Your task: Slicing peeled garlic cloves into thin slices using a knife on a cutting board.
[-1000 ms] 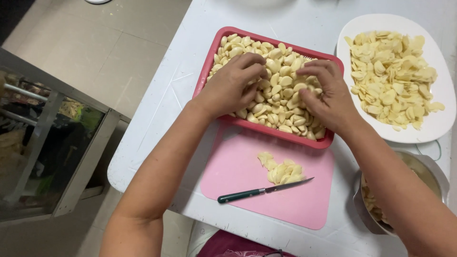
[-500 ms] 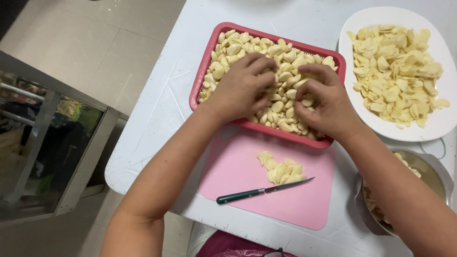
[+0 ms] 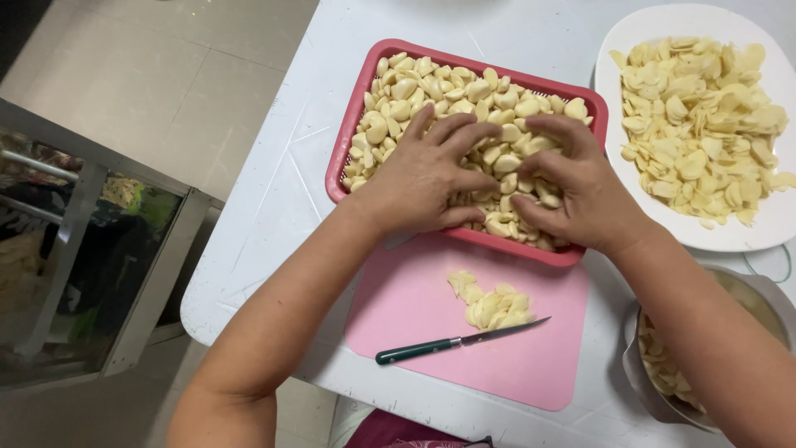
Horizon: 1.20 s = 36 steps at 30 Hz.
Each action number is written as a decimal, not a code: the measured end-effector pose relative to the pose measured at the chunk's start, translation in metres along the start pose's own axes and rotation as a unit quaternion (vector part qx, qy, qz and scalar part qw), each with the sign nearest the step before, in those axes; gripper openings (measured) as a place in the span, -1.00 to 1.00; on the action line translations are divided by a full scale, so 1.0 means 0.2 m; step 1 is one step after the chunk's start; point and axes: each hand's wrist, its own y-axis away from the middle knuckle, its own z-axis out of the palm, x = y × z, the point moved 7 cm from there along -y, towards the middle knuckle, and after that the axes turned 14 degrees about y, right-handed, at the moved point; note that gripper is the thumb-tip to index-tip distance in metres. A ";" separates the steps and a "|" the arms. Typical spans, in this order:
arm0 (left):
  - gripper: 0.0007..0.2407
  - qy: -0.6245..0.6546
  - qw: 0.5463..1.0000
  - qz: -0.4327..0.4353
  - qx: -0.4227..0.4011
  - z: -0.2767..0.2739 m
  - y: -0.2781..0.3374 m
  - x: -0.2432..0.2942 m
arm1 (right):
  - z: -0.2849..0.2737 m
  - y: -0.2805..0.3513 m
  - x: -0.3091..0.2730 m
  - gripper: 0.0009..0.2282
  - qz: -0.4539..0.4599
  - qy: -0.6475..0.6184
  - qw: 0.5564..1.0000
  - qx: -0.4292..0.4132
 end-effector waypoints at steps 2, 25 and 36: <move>-0.66 -0.013 1.000 -0.011 0.002 0.04 -0.02 -0.04 | -0.01 0.00 0.00 -0.78 0.020 -0.022 1.000 0.009; -0.87 0.225 0.945 -0.073 0.226 -0.14 0.07 -0.20 | 0.02 -0.01 0.09 -0.74 0.124 -0.034 0.992 0.020; -0.76 0.003 0.978 -0.078 0.194 -0.06 0.04 -0.23 | 0.03 -0.07 0.05 -0.39 0.110 0.013 0.994 -0.005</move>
